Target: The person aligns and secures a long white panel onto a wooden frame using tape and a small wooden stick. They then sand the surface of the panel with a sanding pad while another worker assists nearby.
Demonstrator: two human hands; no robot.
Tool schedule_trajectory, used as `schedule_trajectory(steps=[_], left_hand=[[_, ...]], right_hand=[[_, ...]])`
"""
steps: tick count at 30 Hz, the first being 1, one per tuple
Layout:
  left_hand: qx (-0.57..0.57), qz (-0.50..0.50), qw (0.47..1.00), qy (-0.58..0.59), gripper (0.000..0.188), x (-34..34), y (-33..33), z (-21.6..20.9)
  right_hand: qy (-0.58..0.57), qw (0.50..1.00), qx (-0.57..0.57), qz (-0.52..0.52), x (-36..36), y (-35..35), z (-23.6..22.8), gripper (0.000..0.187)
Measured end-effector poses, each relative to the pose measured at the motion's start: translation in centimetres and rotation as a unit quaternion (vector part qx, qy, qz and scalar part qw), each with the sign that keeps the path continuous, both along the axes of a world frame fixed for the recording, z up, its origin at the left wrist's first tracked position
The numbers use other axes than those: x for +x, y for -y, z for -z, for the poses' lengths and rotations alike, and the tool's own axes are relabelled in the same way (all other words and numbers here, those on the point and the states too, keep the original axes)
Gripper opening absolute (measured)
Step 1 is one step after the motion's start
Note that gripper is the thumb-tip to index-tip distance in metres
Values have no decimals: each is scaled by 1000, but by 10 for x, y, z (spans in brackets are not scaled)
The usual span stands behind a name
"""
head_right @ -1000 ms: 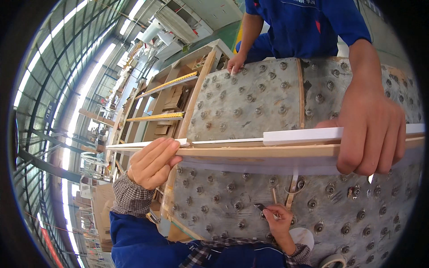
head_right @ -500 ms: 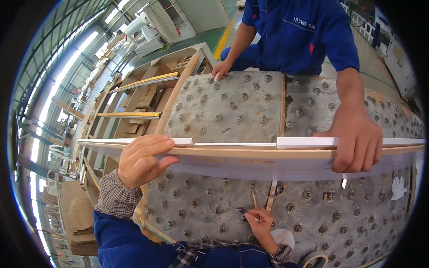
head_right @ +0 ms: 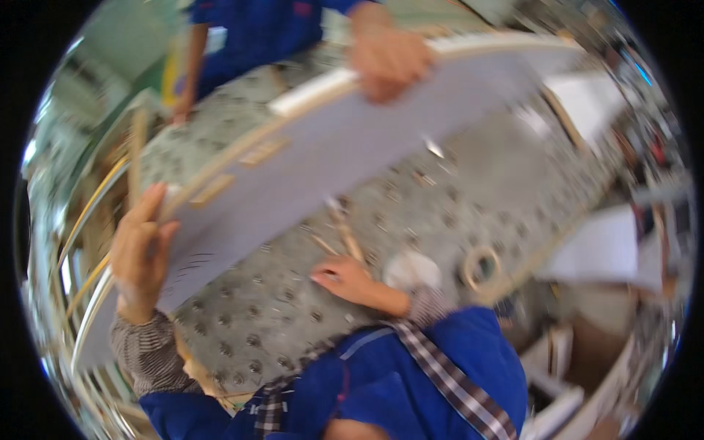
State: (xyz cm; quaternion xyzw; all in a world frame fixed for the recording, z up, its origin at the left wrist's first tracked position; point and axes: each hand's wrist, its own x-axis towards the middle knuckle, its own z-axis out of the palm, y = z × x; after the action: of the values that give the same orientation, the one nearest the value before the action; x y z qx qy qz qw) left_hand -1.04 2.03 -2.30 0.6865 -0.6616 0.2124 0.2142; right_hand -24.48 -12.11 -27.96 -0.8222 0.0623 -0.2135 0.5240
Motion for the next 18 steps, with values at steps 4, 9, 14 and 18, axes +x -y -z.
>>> schedule_trajectory(steps=[4, 9, 14, 18], left_hand=[[7, -12, 998, 68, 12, -5, -2, 2], [5, 15, 990, 139, 11, -5, -2, 3], [15, -28, 988, 154, 16, 13, -28, 8], [17, 46, 995, 86, 26, 0, -2, 6]], right_hand=[[-129, 991, 29, 26, -14, -26, -24, 15], [-111, 981, -40, 152, -50, -48, -3, 32], [-39, 973, -107, 200, -78, -59, -13, 27], [-22, 963, -106, 247, -115, -58, -7, 21]])
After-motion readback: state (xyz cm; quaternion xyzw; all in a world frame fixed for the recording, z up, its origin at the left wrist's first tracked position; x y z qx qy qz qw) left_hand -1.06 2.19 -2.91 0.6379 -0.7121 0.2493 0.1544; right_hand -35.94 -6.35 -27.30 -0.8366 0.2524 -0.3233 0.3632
